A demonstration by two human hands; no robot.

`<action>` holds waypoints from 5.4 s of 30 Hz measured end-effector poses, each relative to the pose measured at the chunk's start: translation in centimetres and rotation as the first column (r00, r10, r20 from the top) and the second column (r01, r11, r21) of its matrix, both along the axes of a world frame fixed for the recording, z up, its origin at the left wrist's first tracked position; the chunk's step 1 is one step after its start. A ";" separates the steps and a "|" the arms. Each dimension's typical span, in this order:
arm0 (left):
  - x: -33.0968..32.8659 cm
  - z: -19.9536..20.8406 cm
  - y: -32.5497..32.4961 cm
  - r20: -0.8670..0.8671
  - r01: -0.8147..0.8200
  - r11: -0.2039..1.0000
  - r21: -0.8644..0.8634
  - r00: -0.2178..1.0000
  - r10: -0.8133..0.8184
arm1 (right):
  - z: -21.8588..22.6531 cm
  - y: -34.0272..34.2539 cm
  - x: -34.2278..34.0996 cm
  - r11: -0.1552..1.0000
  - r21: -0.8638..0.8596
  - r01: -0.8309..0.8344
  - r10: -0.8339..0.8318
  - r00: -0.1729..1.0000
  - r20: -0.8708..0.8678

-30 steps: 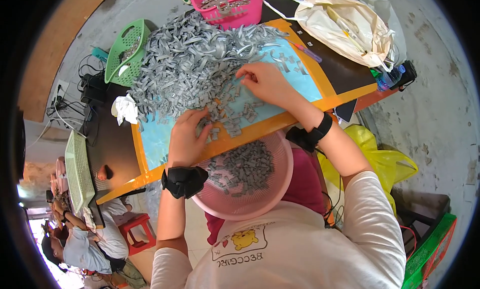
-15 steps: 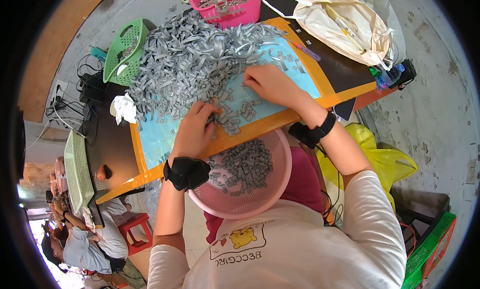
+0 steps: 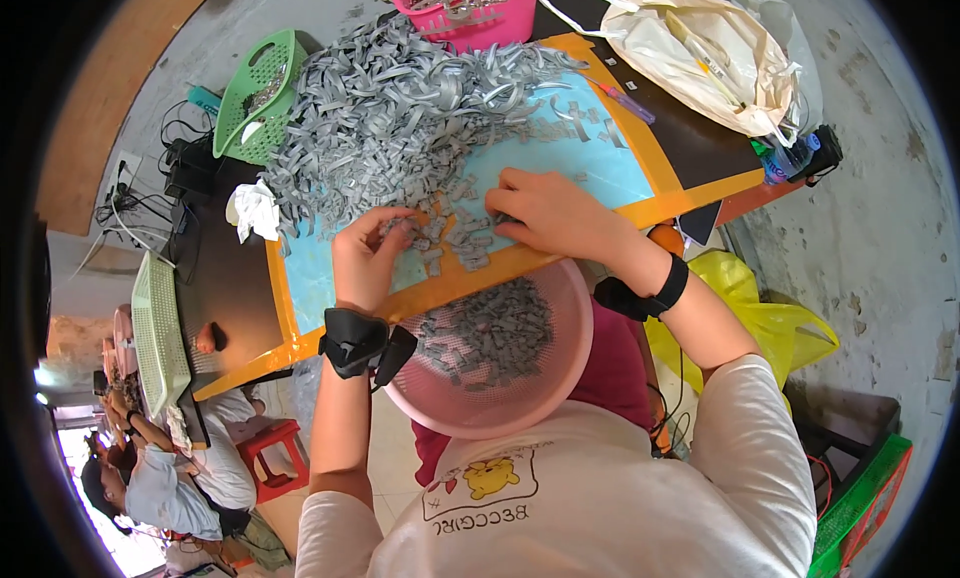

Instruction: Sorting and arranging grey shoe strap/ribbon components on a table.

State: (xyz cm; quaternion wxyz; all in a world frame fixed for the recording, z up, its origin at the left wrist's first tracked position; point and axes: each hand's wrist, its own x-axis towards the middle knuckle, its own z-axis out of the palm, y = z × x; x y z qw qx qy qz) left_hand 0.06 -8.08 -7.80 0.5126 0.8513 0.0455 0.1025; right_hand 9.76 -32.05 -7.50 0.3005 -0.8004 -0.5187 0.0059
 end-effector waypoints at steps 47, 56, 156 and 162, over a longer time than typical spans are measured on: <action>-3.9 1.6 -2.3 0.054 -0.034 0.886 0.463 0.999 0.010 | -1.4 2.1 -4.2 0.974 0.130 -0.186 0.190 0.982 -0.019; -3.9 1.9 -2.2 -0.134 0.219 0.900 0.378 0.974 -0.180 | 0.0 1.2 -5.3 0.936 0.191 -0.297 0.341 0.899 -0.275; -5.7 1.9 2.3 -0.144 0.140 0.943 0.301 0.984 -0.100 | 0.9 2.3 -3.5 0.987 -0.054 -0.151 0.133 0.959 -0.250; -5.6 1.6 1.9 -0.172 0.142 0.944 0.299 0.981 -0.093 | 0.9 2.5 -3.5 0.990 -0.086 -0.111 0.070 0.923 -0.379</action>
